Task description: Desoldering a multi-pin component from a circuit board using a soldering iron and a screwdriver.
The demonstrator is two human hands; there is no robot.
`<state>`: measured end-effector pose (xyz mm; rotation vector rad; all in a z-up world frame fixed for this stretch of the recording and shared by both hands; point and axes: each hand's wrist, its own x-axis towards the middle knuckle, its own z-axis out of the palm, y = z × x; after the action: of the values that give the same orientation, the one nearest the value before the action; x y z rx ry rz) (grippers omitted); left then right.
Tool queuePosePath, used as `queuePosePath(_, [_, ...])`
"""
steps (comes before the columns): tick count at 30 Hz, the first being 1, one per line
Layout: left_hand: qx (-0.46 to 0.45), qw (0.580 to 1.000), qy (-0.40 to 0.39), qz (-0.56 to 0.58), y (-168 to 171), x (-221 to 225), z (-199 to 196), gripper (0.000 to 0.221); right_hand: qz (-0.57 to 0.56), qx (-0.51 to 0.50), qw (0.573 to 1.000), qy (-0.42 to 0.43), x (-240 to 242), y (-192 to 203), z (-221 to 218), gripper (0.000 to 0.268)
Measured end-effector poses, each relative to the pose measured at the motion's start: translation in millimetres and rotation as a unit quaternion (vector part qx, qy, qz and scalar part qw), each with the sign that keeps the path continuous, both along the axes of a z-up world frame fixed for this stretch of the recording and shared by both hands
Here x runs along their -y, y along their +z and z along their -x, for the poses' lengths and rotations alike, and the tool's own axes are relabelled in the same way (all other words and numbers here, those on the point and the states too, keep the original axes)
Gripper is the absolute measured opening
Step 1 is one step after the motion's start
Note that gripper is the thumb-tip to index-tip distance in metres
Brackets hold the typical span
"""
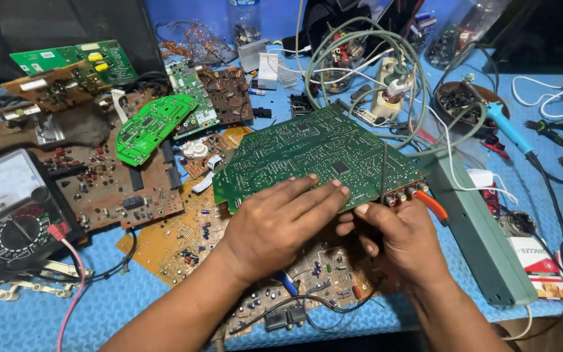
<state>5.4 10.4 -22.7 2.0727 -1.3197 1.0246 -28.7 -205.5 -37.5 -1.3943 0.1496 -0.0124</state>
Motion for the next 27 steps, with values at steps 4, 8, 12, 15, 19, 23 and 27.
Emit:
queuePosePath(4, [-0.005, 1.000, 0.011, 0.003, -2.6, 1.4, 0.1, 0.029, 0.021, -0.001, 1.000, -0.001, -0.9, -0.6, -0.7, 0.026])
queuePosePath(8, [-0.004, 1.000, 0.023, 0.019, -0.3, 3.7, -3.3, 0.030, -0.092, -0.001, 0.994, -0.062, -12.4, -18.6, -5.7, 0.029])
queuePosePath(12, [-0.013, 0.999, 0.021, 0.021, 0.4, 4.6, -2.4, 0.031, -0.171, -0.008, 0.982, -0.084, -24.4, -20.2, -1.2, 0.024])
queuePosePath(15, [-0.018, 1.000, 0.017, 0.011, -1.7, 3.8, -2.8, 0.031, -0.150, -0.004, 0.985, -0.083, -20.6, -18.0, -0.3, 0.027])
queuePosePath(19, [-0.015, 1.000, 0.015, 0.005, -2.6, 2.9, -2.3, 0.028, -0.054, 0.000, 0.998, -0.026, -6.2, -10.6, -2.2, 0.031])
queuePosePath(23, [0.008, 1.000, 0.027, -0.002, -3.2, 6.5, -3.7, 0.028, -0.053, 0.029, 0.998, -0.016, -2.0, -15.9, -2.0, 0.029])
queuePosePath(27, [0.003, 1.000, 0.024, -0.002, -0.6, 3.3, -5.9, 0.029, -0.163, 0.014, 0.985, -0.060, -9.8, -32.0, -4.6, 0.022])
